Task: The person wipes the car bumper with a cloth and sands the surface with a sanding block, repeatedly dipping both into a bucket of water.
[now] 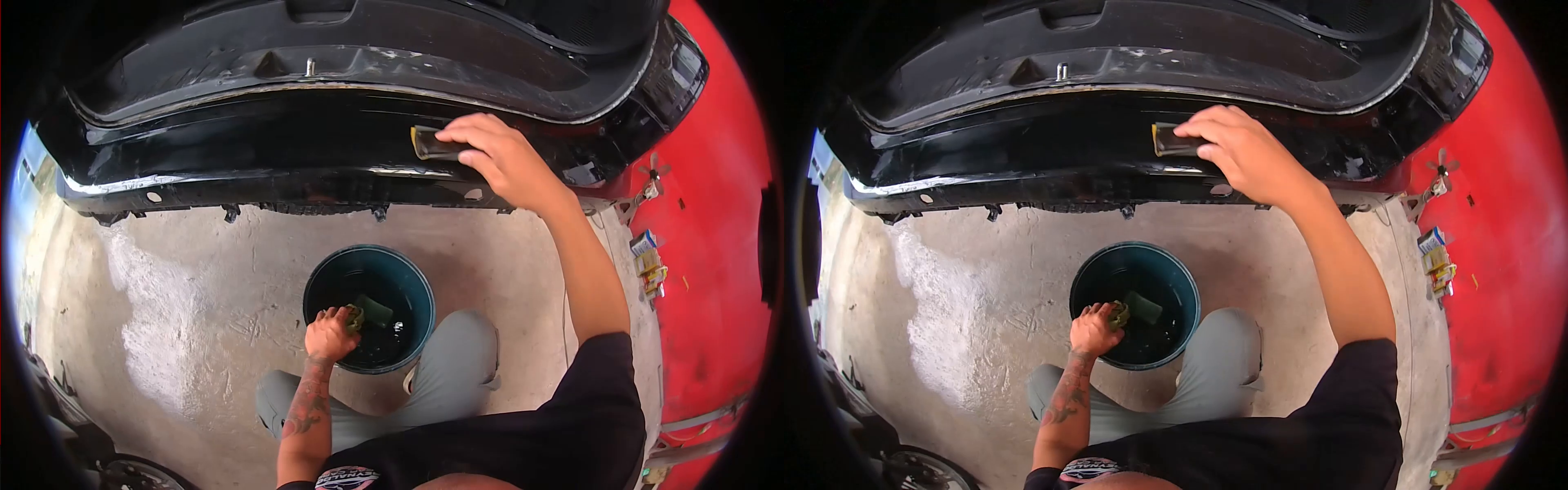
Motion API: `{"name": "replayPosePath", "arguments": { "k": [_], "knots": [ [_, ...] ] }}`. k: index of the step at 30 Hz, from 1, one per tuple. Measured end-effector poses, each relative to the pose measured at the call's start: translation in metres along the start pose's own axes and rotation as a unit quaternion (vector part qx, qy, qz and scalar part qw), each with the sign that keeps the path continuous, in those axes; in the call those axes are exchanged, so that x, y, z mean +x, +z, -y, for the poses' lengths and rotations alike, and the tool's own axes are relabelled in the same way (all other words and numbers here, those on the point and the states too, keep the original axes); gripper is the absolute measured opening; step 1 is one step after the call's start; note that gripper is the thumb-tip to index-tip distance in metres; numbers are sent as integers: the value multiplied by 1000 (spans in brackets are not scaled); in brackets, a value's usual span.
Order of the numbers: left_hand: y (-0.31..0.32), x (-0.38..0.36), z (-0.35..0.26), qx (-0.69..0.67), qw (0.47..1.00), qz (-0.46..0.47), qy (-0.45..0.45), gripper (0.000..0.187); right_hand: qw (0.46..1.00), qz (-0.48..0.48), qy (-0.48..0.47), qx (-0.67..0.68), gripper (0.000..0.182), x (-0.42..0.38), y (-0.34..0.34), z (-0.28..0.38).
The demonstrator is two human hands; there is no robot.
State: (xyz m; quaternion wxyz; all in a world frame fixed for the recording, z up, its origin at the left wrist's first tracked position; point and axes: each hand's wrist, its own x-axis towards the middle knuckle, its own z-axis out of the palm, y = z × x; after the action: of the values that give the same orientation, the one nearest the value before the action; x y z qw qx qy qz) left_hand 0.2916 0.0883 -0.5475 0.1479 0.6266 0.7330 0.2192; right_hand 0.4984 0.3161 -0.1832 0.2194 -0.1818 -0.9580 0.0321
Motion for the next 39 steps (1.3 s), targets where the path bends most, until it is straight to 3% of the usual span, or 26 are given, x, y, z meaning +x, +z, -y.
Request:
{"name": "replayPosePath", "arguments": {
  "k": [7,10,11,18,22,30,35,39],
  "knots": [
    [2,-1,2,1,1000,-12,4,58,999,-39,-20,-32,31,35,24,-7],
    [2,0,2,-5,1000,7,-7,62,999,-28,-32,-14,31,11,17,17],
    [1,0,2,-8,1000,7,-7,62,1000,18,-17,-3,37,3,10,29],
    [3,-1,2,2,1000,-2,5,63,998,-43,-40,-24,31,46,35,13],
    [4,-1,4,-6,1000,-9,9,65,1000,-5,-9,6,31,28,28,36],
    [-2,-2,3,-15,1000,20,-7,64,999,-12,-43,3,34,84,56,38],
    [0,-2,2,-18,1000,21,-15,63,998,18,-59,34,32,63,52,66],
    [-1,-2,3,-23,999,33,-18,62,995,-5,-100,12,33,95,68,62]
  ]
}}
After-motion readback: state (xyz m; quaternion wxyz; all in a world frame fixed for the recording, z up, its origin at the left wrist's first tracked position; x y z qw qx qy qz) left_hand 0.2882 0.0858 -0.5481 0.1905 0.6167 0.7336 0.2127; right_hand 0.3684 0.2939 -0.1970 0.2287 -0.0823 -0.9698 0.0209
